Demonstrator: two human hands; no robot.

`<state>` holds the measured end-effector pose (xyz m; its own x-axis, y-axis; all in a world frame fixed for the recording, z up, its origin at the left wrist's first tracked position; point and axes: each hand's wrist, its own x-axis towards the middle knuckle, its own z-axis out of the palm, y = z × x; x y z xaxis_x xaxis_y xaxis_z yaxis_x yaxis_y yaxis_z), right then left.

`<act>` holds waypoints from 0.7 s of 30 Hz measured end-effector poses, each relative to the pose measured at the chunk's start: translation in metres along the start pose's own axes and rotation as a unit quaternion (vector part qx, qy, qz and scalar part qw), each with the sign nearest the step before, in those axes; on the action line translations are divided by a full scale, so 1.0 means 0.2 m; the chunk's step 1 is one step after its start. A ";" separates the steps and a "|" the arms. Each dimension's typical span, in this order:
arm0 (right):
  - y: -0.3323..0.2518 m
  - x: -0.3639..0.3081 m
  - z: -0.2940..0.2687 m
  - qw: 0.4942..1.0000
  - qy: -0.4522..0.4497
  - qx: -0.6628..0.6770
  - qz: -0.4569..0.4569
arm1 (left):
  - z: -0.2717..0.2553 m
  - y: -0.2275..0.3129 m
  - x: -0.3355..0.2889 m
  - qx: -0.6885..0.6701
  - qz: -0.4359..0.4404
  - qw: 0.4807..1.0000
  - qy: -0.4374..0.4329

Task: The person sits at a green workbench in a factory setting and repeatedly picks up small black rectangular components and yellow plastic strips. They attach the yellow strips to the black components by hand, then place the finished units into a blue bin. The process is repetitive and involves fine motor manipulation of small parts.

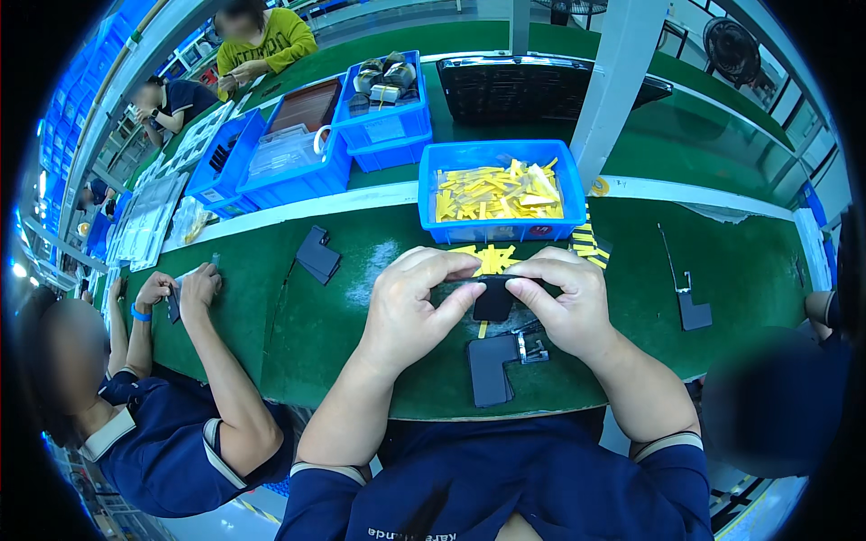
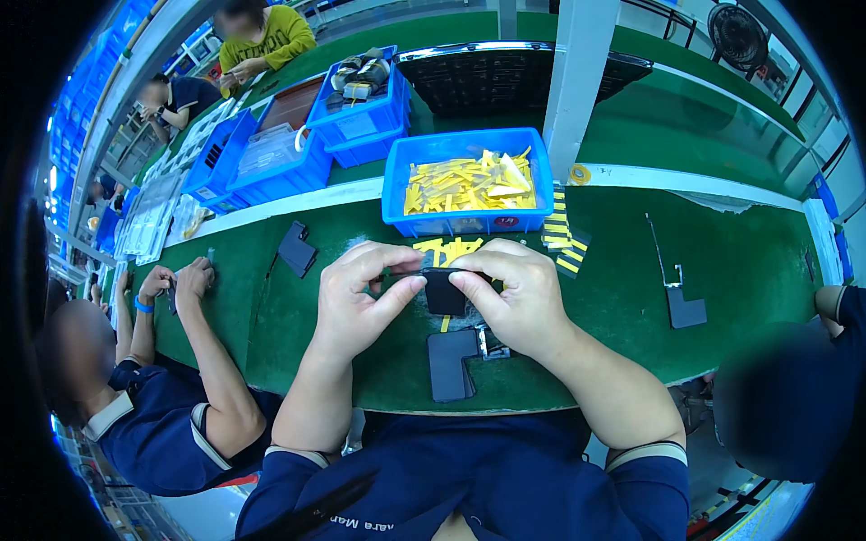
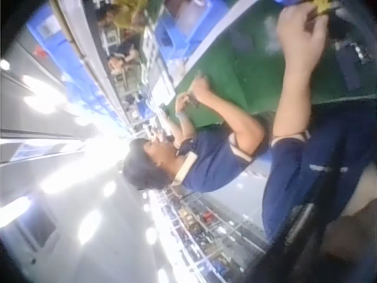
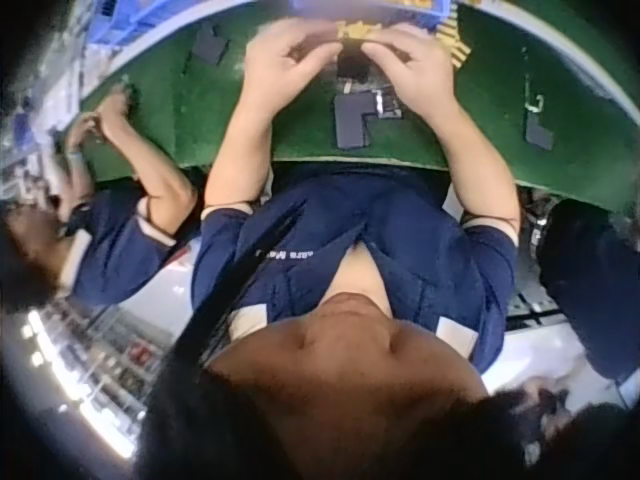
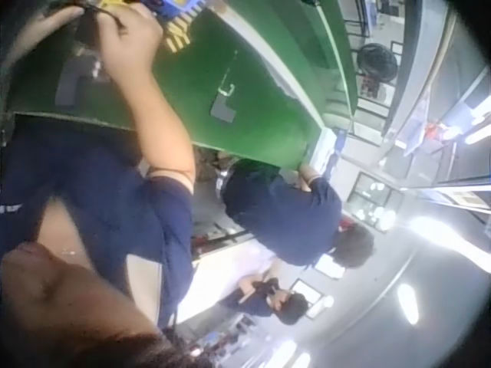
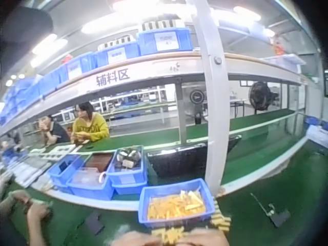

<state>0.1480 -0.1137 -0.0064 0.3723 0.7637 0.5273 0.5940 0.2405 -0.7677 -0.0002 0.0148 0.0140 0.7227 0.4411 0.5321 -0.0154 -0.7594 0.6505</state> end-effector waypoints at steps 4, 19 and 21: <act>-0.01 -0.01 0.01 1.000 -0.009 -0.012 -0.012 | 0.03 -0.05 -0.02 0.014 0.047 0.999 -0.001; 0.00 -0.01 0.02 0.998 -0.052 -0.036 -0.017 | 0.02 0.00 -0.02 -0.024 -0.023 0.996 -0.087; -0.01 -0.01 0.03 0.999 -0.051 -0.013 -0.004 | -0.02 -0.02 -0.02 -0.022 -0.059 0.994 -0.092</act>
<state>0.1416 -0.1121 -0.0094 0.2938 0.8188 0.4931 0.6152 0.2329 -0.7532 -0.0058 0.0180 0.0116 0.8358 0.4269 0.3453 0.0494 -0.6848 0.7270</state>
